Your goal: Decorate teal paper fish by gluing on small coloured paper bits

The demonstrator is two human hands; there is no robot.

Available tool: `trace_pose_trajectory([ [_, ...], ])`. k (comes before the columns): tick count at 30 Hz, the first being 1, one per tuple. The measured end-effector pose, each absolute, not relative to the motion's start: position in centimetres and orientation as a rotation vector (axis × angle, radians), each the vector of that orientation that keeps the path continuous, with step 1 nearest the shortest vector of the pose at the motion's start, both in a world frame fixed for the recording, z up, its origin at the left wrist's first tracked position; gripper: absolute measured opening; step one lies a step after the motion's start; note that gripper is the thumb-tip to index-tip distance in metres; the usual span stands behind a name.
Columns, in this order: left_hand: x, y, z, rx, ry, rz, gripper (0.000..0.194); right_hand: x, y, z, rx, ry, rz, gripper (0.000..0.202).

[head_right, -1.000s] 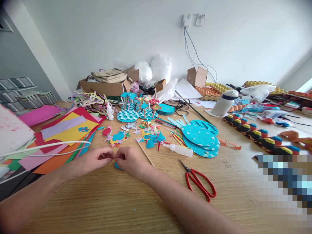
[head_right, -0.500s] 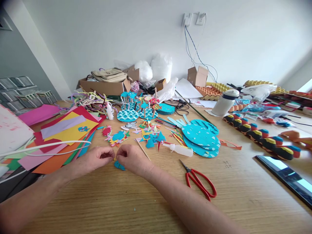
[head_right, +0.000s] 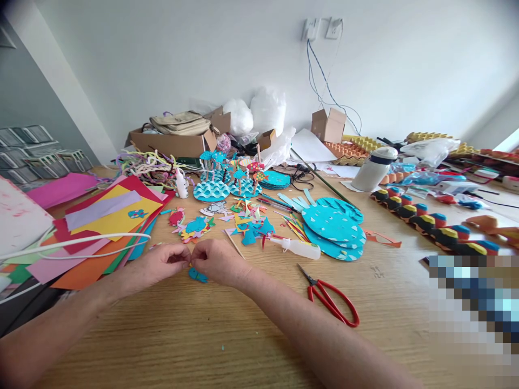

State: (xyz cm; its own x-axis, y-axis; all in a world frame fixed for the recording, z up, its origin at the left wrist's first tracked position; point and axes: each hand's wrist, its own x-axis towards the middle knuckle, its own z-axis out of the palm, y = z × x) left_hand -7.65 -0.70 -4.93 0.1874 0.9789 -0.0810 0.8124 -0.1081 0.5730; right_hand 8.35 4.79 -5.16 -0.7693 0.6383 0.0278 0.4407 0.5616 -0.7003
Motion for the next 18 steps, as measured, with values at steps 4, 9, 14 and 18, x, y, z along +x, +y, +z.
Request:
trace_pose_trajectory([
  [4,-7.9,-1.1,-5.1,2.005,1.702,0.416,0.017,8.3,5.6,-5.3,-0.915,-2.604,0.995,0.015],
  [9,-7.9,-2.6,-5.7,2.312,1.672,0.408,0.021,8.4,7.0,-6.0,-0.924,-2.727,0.976,0.013],
  [14,-7.9,-3.6,-7.2,2.524,1.484,0.452,0.028,8.2,7.0,-5.9,-0.913,-2.842,0.967,0.013],
  [18,-8.0,-3.6,-7.9,2.592,1.445,0.469,0.028,8.0,6.4,-5.1,-0.948,-2.905,0.897,0.015],
])
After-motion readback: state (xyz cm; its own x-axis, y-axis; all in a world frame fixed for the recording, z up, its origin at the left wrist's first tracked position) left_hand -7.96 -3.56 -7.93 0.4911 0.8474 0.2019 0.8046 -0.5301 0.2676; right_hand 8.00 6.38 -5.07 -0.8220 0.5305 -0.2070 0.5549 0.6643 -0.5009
